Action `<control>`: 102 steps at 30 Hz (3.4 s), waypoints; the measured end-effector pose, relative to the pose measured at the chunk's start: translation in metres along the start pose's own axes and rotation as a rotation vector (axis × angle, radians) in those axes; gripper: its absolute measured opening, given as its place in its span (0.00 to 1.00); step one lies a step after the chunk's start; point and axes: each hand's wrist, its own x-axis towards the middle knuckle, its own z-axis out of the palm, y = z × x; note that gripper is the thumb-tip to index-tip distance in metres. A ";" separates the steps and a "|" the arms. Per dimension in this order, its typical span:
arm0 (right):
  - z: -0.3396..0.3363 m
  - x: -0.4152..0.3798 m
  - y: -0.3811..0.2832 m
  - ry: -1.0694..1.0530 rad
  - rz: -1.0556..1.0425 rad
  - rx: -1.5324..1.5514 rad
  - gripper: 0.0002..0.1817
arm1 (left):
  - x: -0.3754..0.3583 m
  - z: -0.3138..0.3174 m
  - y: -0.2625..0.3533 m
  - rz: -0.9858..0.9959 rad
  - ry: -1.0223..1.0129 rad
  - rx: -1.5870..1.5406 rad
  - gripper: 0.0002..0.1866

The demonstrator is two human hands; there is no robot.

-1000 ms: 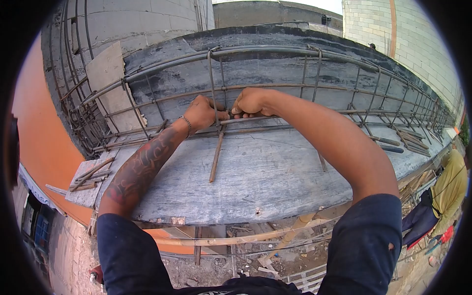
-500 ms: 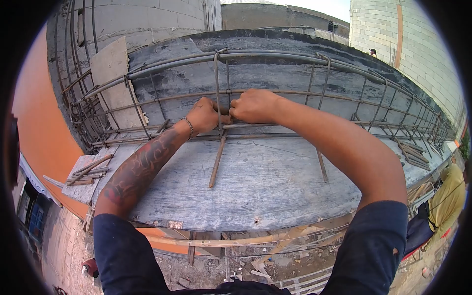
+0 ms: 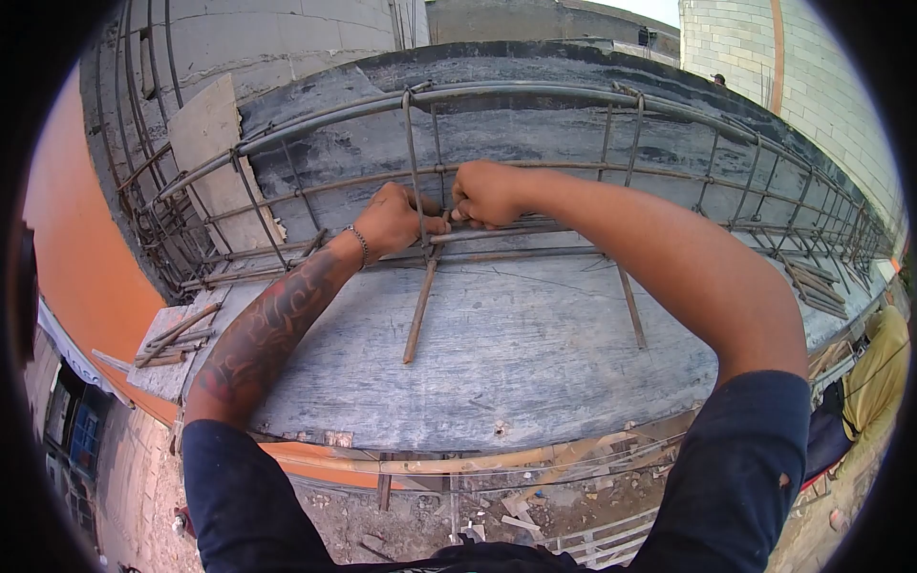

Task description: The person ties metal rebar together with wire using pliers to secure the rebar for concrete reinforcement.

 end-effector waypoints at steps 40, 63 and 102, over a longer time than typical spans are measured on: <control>0.080 -0.170 -0.069 0.470 -0.632 -1.427 0.05 | 0.002 0.004 -0.001 0.043 0.049 0.044 0.19; 0.064 -0.157 -0.050 0.601 -0.647 -1.097 0.07 | 0.004 0.005 -0.003 0.031 0.071 0.059 0.16; -0.043 -0.253 -0.010 0.750 0.060 -0.331 0.14 | -0.003 0.003 0.006 0.052 0.014 -0.022 0.16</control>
